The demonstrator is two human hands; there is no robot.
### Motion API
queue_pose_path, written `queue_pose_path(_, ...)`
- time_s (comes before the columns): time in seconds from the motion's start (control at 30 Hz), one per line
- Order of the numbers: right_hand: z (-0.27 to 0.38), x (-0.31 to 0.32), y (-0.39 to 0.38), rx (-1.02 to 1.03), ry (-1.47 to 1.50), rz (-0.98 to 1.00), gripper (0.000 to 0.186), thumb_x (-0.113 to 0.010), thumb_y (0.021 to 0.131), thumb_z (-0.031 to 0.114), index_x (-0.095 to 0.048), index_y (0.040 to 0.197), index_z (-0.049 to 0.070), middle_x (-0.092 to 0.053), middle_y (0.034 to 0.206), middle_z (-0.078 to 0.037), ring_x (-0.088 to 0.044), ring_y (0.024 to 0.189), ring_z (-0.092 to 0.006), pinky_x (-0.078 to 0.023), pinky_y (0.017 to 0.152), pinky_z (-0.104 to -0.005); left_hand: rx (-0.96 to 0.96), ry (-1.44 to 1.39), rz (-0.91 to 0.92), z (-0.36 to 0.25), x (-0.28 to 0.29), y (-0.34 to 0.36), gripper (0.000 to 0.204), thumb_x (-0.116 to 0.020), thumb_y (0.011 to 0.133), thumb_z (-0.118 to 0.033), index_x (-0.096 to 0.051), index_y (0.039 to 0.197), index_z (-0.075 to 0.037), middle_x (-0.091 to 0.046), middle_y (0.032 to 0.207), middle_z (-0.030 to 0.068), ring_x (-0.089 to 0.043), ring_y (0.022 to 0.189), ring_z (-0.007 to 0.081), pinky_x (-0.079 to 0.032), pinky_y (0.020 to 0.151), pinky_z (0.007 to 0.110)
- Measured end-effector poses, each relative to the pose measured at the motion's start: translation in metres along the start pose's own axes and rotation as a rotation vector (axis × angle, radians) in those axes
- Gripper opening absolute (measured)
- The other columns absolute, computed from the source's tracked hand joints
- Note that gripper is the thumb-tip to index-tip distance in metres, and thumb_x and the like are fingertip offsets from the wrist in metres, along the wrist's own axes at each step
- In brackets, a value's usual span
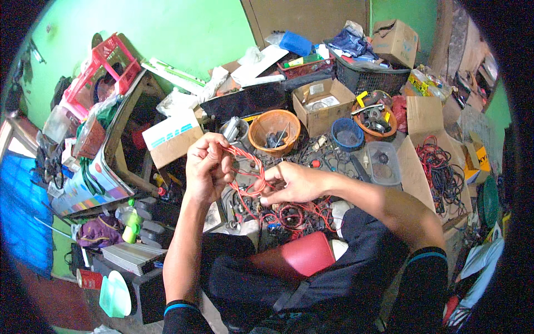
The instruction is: The person sits on the floor and works with a red wire and a small cylindrical component, repeatedly stripping, twisting, and connecting wire ends. They handle multiple wires and small parts from a cluttered workspace, occasionally picking up and setting down tools and components.
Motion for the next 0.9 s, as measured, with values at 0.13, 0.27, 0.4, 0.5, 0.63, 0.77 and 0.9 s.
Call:
queue_pose_path(0.13,-0.009,0.026,-0.006,0.036,0.408,-0.155,0.021,-0.059,0.083,0.008,-0.054,0.1,-0.003,-0.06,0.084,-0.007,-0.062,0.069,-0.0134,-0.051,0.063,-0.0253,0.025,-0.064,-0.008,0.003,0.001,0.003,0.026,-0.059,0.088,-0.031,-0.053,0.091,-0.005,-0.044,0.052,0.0017,-0.029,0.037,0.0045,-0.025,0.034,0.02)
queue_pose_path(0.27,-0.032,0.043,-0.013,0.039,0.344,-0.459,0.031,-0.06,0.083,0.009,-0.052,0.112,0.0,-0.061,0.095,-0.008,-0.062,0.085,-0.0178,-0.051,0.073,-0.0282,0.078,-0.045,0.098,0.017,-0.017,-0.003,0.027,-0.062,0.085,-0.027,-0.054,0.092,-0.002,-0.043,0.05,0.0005,-0.033,0.037,0.0052,-0.027,0.033,0.02)
queue_pose_path(0.4,-0.003,0.015,-0.018,0.325,-0.167,-0.303,0.05,-0.067,0.074,0.011,-0.048,0.119,0.002,-0.056,0.109,-0.014,-0.052,0.106,-0.022,-0.041,0.092,-0.0349,0.158,-0.063,0.203,0.032,-0.047,-0.002,0.027,-0.062,0.085,-0.026,-0.057,0.092,0.0,-0.047,0.051,0.0007,-0.035,0.037,0.0052,-0.025,0.035,0.02)
queue_pose_path(0.5,0.005,0.001,-0.014,0.221,0.056,-0.095,0.043,-0.064,0.076,0.014,-0.049,0.114,0.002,-0.056,0.106,-0.012,-0.052,0.099,-0.02,-0.042,0.089,-0.0342,0.164,0.022,0.202,0.033,-0.052,-0.003,0.031,-0.061,0.085,-0.035,-0.051,0.09,-0.006,-0.046,0.05,0.003,-0.032,0.035,0.0071,-0.026,0.033,0.022)
queue_pose_path(0.63,-0.006,-0.004,-0.012,0.093,-0.053,0.013,0.029,-0.061,0.082,0.019,-0.055,0.105,0.002,-0.062,0.091,-0.01,-0.056,0.084,-0.0165,-0.045,0.079,-0.0326,0.101,0.01,0.185,0.026,-0.045,-0.002,0.032,-0.061,0.085,-0.036,-0.05,0.091,-0.006,-0.046,0.051,0.0026,-0.035,0.038,0.0081,-0.027,0.034,0.022)
queue_pose_path(0.77,-0.052,0.05,-0.026,-0.03,-0.174,-0.128,0.02,-0.06,0.082,0.014,-0.061,0.098,0.001,-0.066,0.082,-0.01,-0.064,0.076,-0.0176,-0.049,0.067,-0.0326,-0.002,0.086,-0.005,0.003,-0.008,-0.003,0.028,-0.06,0.086,-0.032,-0.052,0.092,-0.006,-0.041,0.051,-0.0012,-0.036,0.038,0.0062,-0.029,0.032,0.02)
queue_pose_path(0.9,-0.138,0.225,-0.183,-0.615,-1.065,-0.651,0.025,-0.059,0.079,0.03,-0.064,0.092,0.009,-0.066,0.085,-0.016,-0.064,0.085,-0.0299,-0.051,0.072,-0.0419,-0.128,0.005,-0.093,-0.027,0.041,-0.014,0.024,-0.056,0.09,-0.03,-0.052,0.091,-0.006,-0.04,0.051,-0.0013,-0.028,0.037,0.004,-0.025,0.031,0.018)
Point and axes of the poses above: each hand's wrist, its own y-axis towards the middle knuckle, its own x-axis out of the back of the hand, z = x × y, the point moved 8 cm from there along y, towards the middle knuckle
